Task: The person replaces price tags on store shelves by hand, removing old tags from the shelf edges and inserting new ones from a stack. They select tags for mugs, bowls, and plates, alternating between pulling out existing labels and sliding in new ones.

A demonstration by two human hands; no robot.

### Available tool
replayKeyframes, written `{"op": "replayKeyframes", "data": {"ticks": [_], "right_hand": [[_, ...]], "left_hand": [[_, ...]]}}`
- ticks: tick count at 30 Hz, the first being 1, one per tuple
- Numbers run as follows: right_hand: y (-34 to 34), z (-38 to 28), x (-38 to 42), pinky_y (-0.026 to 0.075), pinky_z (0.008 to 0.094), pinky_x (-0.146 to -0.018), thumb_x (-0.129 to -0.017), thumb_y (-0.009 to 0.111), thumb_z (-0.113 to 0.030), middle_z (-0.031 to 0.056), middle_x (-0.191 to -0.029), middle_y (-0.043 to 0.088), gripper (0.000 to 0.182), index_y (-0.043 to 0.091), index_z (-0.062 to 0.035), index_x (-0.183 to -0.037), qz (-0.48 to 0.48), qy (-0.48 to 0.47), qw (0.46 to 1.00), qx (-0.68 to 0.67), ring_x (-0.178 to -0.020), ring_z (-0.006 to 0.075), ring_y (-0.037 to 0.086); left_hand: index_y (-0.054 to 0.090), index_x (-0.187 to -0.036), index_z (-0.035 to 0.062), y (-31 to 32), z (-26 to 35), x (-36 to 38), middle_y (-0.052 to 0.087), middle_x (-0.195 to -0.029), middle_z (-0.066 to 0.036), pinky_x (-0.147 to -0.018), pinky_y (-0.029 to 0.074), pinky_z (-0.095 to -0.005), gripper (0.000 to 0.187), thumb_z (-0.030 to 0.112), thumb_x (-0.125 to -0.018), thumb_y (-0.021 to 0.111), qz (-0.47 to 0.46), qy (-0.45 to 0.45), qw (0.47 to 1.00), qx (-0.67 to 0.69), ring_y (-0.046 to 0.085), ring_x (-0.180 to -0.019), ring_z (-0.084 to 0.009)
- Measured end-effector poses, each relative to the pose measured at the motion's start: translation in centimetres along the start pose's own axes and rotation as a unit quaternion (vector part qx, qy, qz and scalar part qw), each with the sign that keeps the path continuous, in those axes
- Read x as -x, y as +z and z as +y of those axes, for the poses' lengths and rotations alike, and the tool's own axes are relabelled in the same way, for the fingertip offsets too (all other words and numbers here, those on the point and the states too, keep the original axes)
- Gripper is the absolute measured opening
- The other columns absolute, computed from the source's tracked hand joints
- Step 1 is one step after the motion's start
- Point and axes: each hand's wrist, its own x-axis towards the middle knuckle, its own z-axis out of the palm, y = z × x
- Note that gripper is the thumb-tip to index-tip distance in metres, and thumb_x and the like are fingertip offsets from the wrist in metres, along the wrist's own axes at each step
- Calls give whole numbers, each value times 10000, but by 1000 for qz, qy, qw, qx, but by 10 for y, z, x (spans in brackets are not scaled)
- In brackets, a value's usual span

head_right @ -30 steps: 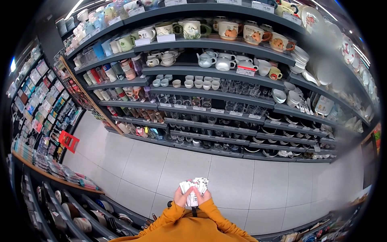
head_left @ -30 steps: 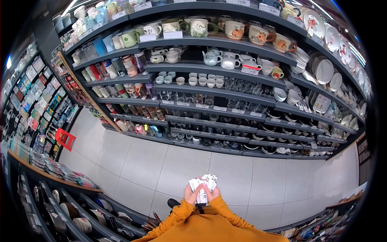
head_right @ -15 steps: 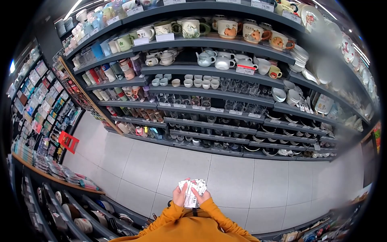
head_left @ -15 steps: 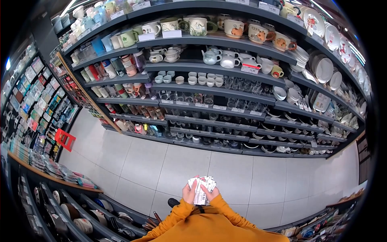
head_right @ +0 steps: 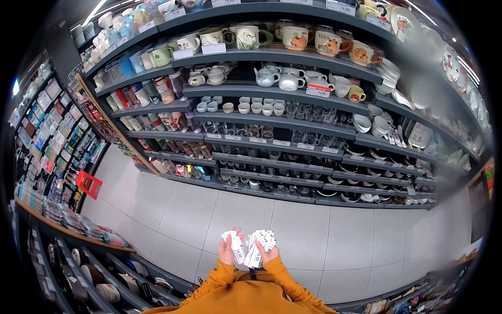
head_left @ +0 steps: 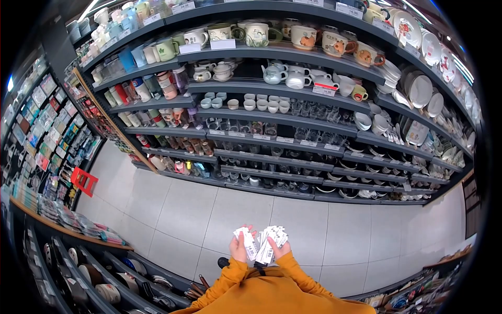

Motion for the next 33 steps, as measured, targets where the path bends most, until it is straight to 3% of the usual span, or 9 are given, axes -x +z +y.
{"op": "replayKeyframes", "data": {"ticks": [5,10,13,18,21,25,26,29,33], "right_hand": [[5,-24,8,493,266,-764,-894,633,-150,78,-996,667,279,600,45,-1091,10,-14,998,-61,-884,128,623],[19,-11,8,496,300,-760,-890,632,-185,119,-988,676,294,608,41,-1078,-8,-54,997,58,-883,183,641],[19,-8,8,503,321,-759,-887,631,-225,154,-992,672,356,578,32,-1128,-8,-68,991,113,-888,229,654],[19,-13,15,499,308,-821,-856,665,-138,154,-1063,632,622,334,4,-1363,-19,-92,995,-47,-954,207,630],[13,-17,26,494,297,-847,-842,668,-76,155,-1101,609,725,218,-18,-1408,-38,-78,996,-25,-985,186,614],[-2,-1,28,458,350,-887,-883,588,-130,150,-1074,617,455,442,3,-1293,-68,-137,961,229,-1020,262,581],[-2,-13,34,415,387,-931,-896,552,-185,171,-1175,569,378,523,29,-1206,-66,-87,956,273,-1081,320,517],[-1,-9,32,384,408,-944,-897,559,-233,204,-1205,494,503,427,33,-1303,-30,-256,917,305,-1126,355,441],[-5,-10,35,357,409,-998,-875,604,-197,219,-1311,414,646,296,10,-1404,-70,-237,939,239,-1202,355,393]], "left_hand": [[364,-1393,4,-7,-5,-5,605,-1168,-113,-732,499,-234,451,256,-1019,364,26,38,995,-90,594,-859,-111],[464,-1292,-8,9,-33,3,612,-1111,-114,-843,509,-290,465,350,-1017,349,-10,-164,985,46,614,-972,-186],[488,-1271,22,4,-29,5,607,-1157,-123,-880,506,-320,464,381,-1010,352,-77,-288,937,184,617,-1004,-214],[453,-1270,17,2,-17,16,597,-1133,-108,-845,522,-307,415,316,-983,469,-98,-337,919,181,609,-1014,-194],[421,-1300,39,7,0,31,576,-1157,-97,-855,521,-320,411,267,-970,508,-111,-356,911,178,593,-1044,-193],[412,-1320,69,8,8,38,565,-1161,-76,-858,521,-330,413,199,-952,546,-145,-361,906,167,588,-1043,-189],[406,-1334,80,9,9,38,563,-1162,-74,-856,521,-327,422,197,-953,543,-158,-348,907,178,589,-1038,-186],[373,-1387,135,7,1,34,559,-1164,-71,-846,523,-321,460,193,-959,530,-174,-382,890,179,586,-1031,-178],[322,-1439,215,5,-6,30,555,-1176,-74,-845,522,-322,508,195,-967,509,-185,-380,887,185,576,-1042,-174]]}}
